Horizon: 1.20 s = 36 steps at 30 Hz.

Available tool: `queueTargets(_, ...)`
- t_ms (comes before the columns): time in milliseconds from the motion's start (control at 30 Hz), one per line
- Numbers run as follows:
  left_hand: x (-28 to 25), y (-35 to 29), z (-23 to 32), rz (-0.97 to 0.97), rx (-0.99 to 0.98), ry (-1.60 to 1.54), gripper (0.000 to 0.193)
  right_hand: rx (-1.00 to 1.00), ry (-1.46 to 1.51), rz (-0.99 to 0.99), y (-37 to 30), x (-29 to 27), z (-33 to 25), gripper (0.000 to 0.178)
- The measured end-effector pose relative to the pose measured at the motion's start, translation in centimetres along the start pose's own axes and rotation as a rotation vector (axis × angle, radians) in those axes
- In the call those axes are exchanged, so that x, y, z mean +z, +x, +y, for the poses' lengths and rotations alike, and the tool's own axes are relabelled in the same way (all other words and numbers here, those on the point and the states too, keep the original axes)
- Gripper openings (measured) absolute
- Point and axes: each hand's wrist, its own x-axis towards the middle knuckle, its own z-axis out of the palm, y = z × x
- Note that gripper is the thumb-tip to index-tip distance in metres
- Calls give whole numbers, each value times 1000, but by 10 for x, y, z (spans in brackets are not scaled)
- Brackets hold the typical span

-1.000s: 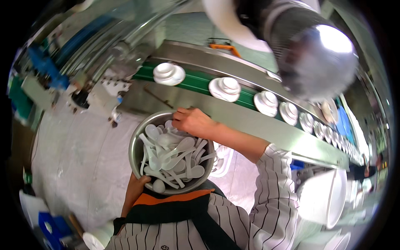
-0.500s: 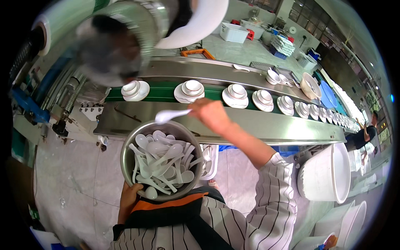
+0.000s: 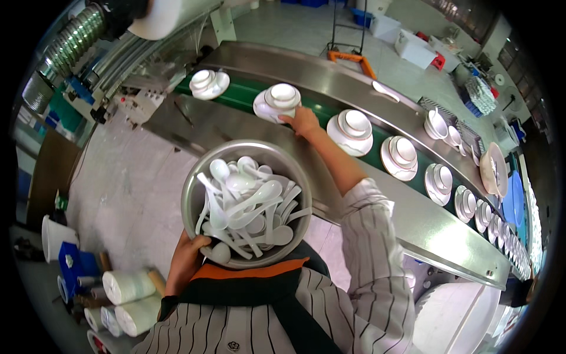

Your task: The person picks up spoons from a large container and places them into a metal bowl, then moves to a conveyor belt to place individual spoons onto plates. They operate a packaging machine by touching a control screen and adjusting the plastic film wrapping over the items moving on the belt.

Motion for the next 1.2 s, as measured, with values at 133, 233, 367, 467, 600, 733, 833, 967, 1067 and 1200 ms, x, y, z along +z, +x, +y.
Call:
queueTargets(133, 26, -8, -17, 62, 4, 41, 51, -652, 117, -4, -111, -62, -42, 29)
queueTargets(233, 44, -3, -18, 6, -49, -29, 61, -926, -202, -85, -170, -77, -34, 21)
queueTargets(367, 44, 10, -13, -44, -34, 71, 63, -1023, -235, 65, -191, -71, -8, 13)
queueTargets(467, 51, 13, -13, -25, -47, 84, 64, -919, -174, 135, -199, -90, 11, 10)
queueTargets(600, 56, 11, -12, -2, -80, 142, 61, -372, -21, 338, -174, -115, 66, 11)
queueTargets(733, 65, 10, -4, -174, 12, 283, 42, -42, -150, 227, -126, -89, 138, 15)
queueTargets(833, 70, 12, -15, -138, -76, 141, 47, -86, -252, 304, -133, -86, 132, 18)
queueTargets(967, 90, 8, -28, -130, -73, 126, 51, -554, -76, 330, -207, -123, 66, 20)
queueTargets(1067, 129, 1, -40, -161, -86, 144, 58, -596, -405, 151, -251, -122, 69, 12)
queueTargets(1200, 165, -5, -66, -190, -140, 130, 65, -688, -687, 242, -262, -137, 109, 5)
